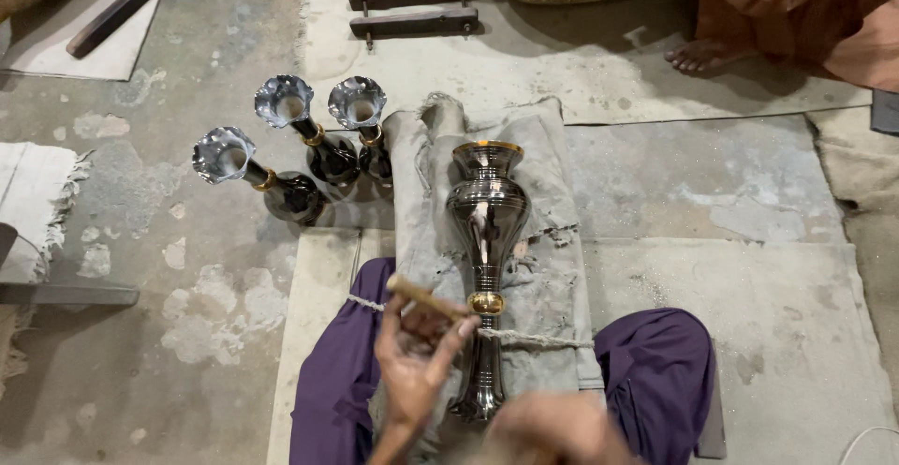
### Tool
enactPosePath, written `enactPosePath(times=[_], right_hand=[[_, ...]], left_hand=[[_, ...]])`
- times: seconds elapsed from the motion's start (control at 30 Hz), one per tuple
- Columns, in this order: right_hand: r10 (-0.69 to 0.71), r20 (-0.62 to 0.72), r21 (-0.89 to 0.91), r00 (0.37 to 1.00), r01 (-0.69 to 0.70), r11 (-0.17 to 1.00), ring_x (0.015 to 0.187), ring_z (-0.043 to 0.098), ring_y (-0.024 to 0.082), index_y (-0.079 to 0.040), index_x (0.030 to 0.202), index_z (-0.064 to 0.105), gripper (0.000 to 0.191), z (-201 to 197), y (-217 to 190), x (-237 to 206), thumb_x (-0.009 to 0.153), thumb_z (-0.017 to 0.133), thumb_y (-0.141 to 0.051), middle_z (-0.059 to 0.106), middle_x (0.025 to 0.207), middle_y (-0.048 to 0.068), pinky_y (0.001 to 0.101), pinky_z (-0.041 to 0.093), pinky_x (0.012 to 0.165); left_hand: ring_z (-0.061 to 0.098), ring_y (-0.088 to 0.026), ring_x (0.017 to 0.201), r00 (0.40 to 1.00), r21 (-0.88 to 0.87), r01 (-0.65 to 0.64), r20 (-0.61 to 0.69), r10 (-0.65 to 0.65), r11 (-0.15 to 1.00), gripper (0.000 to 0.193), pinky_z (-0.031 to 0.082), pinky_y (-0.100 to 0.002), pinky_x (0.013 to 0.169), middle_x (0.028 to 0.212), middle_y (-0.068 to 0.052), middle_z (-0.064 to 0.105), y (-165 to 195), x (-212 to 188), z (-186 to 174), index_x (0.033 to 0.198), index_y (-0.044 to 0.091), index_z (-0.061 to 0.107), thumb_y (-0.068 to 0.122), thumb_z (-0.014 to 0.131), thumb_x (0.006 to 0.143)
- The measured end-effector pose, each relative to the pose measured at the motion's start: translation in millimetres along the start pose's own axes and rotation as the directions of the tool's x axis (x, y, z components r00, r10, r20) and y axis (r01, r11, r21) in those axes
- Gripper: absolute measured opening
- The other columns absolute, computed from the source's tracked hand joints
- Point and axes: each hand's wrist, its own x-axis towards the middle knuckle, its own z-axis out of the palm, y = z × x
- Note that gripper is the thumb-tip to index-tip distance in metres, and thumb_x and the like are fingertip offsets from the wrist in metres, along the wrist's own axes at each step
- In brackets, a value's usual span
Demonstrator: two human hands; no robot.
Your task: The person sits on the floor with a brass vase resting on a cloth cushion on their lap. They hold a small punch against the vase's surface with one hand and strike it with a wooden mallet in the other hand, working around the vase's body and repositioning the punch repeatedly to shape the metal.
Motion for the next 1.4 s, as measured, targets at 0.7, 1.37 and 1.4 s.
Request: enactPosePath(times=[0.7,1.37,1.4], right_hand=[[0.662,-0.371,-0.213,0.651,-0.753,0.622,0.06,0.068,0.024,-0.011,0.154,0.054,0.066,-90,79,-8,0.091,0.073,-0.021,0.071,0.085,0.014,0.0394,0.058,0.056],[0.341,-0.5,-0.204,0.796,-0.491,0.847,0.076,0.073,0.015,-0.005,0.152,0.045,0.065,-106,97,-45,0.09,0.065,-0.005,0.074,0.097,0.01,0.029,0.068,0.062],[0.288,-0.494,-0.338,0.821,-0.486,0.806,0.073,0.072,0.017,-0.006,0.148,0.048,0.061,-106,97,-45,0.09,0.068,-0.005,0.074,0.098,0.012,0.0299,0.065,0.06]], left_hand=[[0.08,-0.019,0.087,0.523,0.372,-0.576,0.852,-0.021,0.728,0.052,0.065,-0.036,0.079,0.109,-0.007,0.08,62,149,39,0.137,0.015,0.065,0.012,0.077,0.086],[0.078,-0.023,0.1,0.405,0.287,-0.661,0.914,0.007,0.693,0.053,0.063,-0.04,0.089,0.122,-0.005,0.077,63,151,36,0.138,0.018,0.064,0.01,0.072,0.086],[0.078,-0.023,0.101,0.391,0.253,-0.673,0.919,0.043,0.695,0.054,0.063,-0.04,0.089,0.123,-0.005,0.076,61,151,36,0.138,0.018,0.064,0.009,0.072,0.086]])
